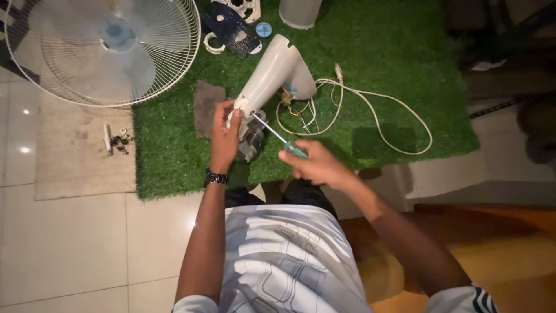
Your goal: The person assembles a white pedestal fan by attaching the motor to the fan body using a screwdriver. They repeatedly insert and tighten screws, align the motor, and adjust the housing. The fan blade and other components remain disassembled on the table.
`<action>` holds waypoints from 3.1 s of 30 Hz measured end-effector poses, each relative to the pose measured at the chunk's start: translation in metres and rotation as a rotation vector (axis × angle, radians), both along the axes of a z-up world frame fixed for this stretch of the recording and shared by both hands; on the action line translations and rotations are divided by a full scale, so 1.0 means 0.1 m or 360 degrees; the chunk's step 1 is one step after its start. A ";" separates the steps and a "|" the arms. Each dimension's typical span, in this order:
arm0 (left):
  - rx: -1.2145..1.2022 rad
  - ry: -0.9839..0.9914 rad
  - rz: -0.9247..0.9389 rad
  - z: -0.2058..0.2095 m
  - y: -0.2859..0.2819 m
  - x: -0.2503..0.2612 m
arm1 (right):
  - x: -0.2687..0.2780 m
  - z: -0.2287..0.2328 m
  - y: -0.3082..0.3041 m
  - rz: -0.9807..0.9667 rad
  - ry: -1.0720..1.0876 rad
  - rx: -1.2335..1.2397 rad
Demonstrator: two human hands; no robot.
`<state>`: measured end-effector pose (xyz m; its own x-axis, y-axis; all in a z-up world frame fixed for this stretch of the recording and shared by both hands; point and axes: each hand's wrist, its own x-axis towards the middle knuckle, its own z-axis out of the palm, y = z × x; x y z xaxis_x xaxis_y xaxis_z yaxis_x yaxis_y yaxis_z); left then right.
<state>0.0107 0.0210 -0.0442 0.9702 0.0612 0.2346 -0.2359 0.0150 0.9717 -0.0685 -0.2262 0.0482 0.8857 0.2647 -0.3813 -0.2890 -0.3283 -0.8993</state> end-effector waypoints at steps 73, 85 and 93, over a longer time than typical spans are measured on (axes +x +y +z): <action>0.0086 -0.0058 0.0052 -0.05 0.10 -0.02 | -0.16 -0.28 0.12 -0.0103 -0.1805 -0.0249; 0.0127 -0.0029 0.0026 -0.06 0.11 -0.03 | -0.15 -0.41 0.14 -0.0112 -0.0874 -0.0182; 0.0153 0.0011 -0.0021 0.03 0.11 -0.05 | -0.15 -0.26 0.06 -0.0080 -0.1455 -0.0729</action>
<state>0.0054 0.0320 -0.0409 0.9724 0.0261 0.2319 -0.2294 -0.0754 0.9704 -0.0838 -0.2204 0.0222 0.8943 0.2182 0.3906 0.4219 -0.7020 -0.5737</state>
